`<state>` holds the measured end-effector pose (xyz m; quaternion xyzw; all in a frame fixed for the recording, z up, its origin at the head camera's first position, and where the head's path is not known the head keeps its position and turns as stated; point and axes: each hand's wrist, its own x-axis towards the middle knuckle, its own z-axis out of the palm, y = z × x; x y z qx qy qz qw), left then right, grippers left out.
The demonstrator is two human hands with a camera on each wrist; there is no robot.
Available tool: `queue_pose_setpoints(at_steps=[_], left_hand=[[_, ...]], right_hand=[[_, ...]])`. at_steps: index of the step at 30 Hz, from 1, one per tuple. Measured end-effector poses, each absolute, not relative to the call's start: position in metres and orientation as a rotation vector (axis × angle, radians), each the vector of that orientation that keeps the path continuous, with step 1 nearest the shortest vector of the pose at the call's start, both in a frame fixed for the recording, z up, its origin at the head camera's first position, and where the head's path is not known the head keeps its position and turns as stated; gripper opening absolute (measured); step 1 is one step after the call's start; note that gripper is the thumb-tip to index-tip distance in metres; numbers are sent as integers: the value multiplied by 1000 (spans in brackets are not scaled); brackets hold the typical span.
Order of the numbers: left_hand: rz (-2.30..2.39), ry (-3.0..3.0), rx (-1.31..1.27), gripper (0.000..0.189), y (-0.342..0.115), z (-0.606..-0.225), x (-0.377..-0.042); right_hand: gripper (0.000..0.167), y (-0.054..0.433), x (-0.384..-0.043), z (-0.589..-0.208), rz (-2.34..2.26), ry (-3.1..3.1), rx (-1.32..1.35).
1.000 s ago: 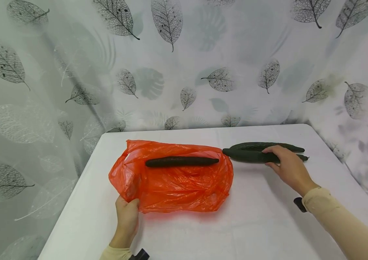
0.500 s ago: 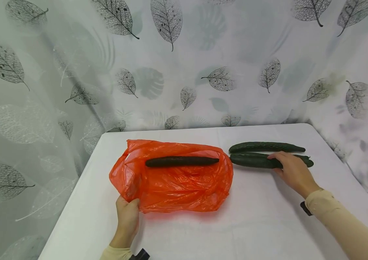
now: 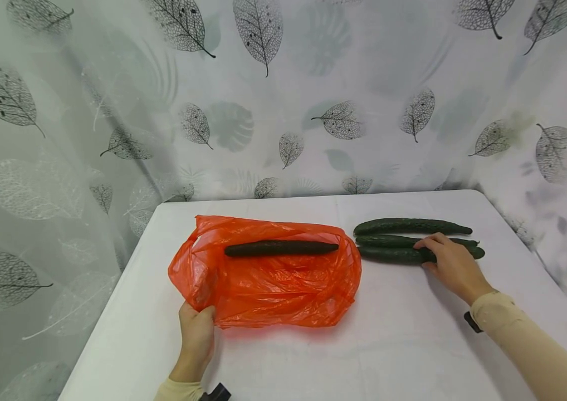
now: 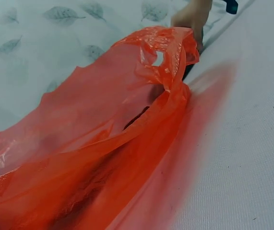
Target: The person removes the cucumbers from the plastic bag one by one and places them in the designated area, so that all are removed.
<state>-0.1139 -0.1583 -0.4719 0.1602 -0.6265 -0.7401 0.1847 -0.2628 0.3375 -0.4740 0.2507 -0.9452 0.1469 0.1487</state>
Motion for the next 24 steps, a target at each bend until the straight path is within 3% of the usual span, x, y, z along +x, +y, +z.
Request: queue_pose_setpoints(at_steps=[24], left_hand=[[-2105,-1778,447,58,-158,-470,-111]], right_hand=[[50,334,-264,-474,423,-2728,691]])
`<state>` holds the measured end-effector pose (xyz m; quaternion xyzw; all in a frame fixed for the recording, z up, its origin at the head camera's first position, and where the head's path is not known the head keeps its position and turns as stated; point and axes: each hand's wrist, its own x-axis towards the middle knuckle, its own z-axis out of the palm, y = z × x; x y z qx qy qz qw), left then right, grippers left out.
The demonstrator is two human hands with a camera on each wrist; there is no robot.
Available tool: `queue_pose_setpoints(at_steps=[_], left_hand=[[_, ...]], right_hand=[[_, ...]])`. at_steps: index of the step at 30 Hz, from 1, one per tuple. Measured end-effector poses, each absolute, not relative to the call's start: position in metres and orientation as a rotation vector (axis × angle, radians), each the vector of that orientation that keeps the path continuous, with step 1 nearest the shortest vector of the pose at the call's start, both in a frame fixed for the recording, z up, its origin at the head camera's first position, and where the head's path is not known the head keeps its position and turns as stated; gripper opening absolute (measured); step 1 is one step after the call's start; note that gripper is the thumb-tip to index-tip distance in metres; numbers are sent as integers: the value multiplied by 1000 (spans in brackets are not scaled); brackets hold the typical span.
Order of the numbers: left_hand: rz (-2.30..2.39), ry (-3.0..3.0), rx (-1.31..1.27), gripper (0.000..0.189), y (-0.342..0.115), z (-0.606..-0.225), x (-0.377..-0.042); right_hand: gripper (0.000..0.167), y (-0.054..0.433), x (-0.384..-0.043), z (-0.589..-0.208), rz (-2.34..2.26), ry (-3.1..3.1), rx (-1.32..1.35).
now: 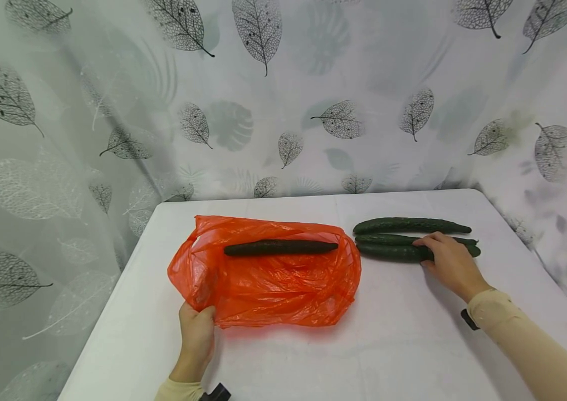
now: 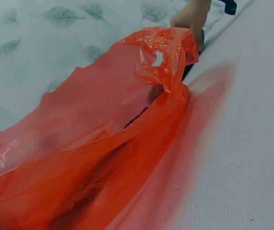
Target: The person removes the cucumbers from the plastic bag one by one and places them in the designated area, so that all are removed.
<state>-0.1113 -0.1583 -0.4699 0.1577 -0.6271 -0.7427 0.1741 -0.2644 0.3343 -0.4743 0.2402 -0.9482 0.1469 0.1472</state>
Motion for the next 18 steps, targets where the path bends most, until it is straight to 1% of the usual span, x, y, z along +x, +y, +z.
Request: queue_pose_setpoints(at_steps=[8,15,18], left_hand=[[-2113,-1783,441,56,-158,-469,-110],[-2119,-1778,423,56,-159,-470,-111],[-2122,-1776,422,56,-159,-470,-111]], right_hand=[[55,329,-262,-468,444,-2850,571],[70,317,-259,-454,495,-2879,502],[73,311,-259,-447,514,-2894,481]])
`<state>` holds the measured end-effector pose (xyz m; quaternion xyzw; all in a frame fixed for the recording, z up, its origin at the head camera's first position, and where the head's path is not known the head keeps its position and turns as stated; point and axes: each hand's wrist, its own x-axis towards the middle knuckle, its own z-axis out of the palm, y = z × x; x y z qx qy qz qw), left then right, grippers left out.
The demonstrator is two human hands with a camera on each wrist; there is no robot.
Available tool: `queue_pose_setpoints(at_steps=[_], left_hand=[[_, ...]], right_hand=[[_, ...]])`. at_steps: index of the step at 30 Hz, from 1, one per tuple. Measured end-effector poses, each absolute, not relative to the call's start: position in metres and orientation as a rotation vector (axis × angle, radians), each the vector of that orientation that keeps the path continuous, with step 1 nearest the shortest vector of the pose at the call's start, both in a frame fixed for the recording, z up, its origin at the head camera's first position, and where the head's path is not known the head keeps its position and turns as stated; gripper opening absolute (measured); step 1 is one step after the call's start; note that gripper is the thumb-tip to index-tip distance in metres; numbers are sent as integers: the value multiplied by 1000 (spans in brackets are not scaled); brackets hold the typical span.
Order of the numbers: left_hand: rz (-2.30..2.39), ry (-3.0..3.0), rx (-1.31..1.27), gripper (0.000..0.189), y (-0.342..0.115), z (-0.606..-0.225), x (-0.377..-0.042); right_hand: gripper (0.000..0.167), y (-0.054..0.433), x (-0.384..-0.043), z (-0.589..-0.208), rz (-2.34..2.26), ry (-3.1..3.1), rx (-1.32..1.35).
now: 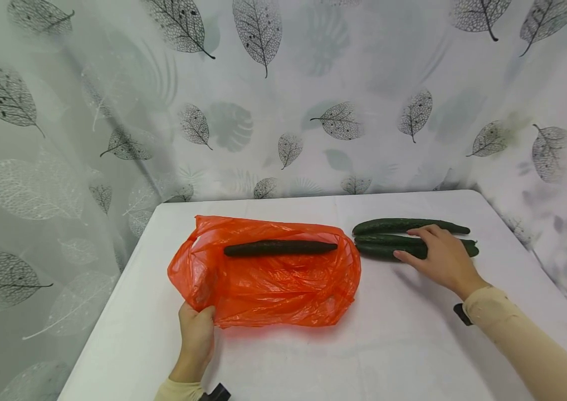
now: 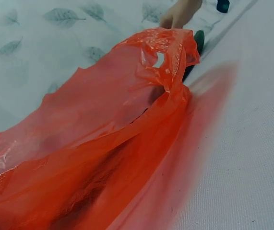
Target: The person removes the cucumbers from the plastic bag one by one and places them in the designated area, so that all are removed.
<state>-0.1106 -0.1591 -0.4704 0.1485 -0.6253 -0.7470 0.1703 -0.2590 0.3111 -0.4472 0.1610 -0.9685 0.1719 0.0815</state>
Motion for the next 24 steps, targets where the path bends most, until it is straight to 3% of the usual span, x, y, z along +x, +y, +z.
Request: queue_pose_setpoints(at_steps=[12,24], left_hand=[[-2117,-1780,440,56,-157,-469,-110],[-2108,-1789,456,57,-153,-470,-110]], right_hand=[[81,279,-253,-425,611,-2897,468],[92,208,-232,-388,795,-2835,616]])
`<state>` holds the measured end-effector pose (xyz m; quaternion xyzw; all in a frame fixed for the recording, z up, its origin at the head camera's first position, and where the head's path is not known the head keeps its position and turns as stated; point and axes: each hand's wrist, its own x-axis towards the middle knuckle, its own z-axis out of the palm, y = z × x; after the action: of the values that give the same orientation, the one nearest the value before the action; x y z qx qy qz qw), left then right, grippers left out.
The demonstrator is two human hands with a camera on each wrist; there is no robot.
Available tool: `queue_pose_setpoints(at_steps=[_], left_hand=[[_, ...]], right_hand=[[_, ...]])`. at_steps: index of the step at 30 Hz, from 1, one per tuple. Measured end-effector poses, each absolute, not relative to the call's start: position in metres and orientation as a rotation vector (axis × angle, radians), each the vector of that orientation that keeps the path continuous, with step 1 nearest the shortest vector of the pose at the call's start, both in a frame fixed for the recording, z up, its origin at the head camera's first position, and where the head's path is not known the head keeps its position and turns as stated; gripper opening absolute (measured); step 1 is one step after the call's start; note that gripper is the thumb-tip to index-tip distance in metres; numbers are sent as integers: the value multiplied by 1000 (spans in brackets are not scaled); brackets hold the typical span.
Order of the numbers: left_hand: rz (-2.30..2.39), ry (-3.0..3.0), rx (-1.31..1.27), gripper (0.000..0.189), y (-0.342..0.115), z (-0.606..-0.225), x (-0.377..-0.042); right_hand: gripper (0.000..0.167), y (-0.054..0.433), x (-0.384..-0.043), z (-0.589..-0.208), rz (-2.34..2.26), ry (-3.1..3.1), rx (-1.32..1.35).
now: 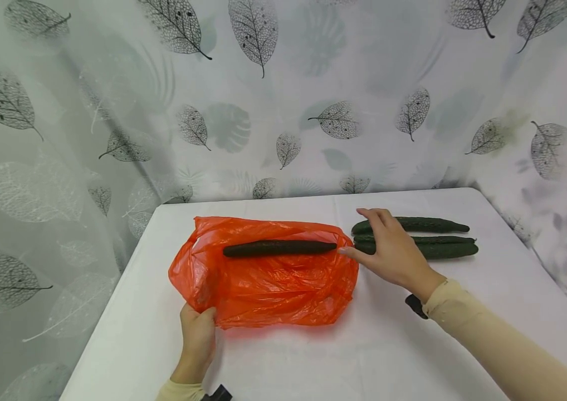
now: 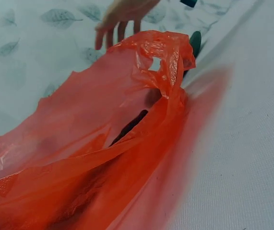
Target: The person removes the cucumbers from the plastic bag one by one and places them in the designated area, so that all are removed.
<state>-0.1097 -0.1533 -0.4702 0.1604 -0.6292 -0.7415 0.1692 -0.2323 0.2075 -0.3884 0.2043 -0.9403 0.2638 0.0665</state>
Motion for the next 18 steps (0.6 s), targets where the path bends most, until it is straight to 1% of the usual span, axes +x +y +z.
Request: queue_pose_setpoints(at_steps=[6,14,18], left_hand=[[-2090,-1798,479,57,-152,-469,-110],[-2096,-1799,459,57,-152,-470,-111],[-2108,-1813,455,57,-152,-470,-111]], right_hand=[[93,171,-224,-380,809,-2780,766],[87,131,-209,-369,875,-2759,989],[85,113,-204,-364,1011,-2795,1064]])
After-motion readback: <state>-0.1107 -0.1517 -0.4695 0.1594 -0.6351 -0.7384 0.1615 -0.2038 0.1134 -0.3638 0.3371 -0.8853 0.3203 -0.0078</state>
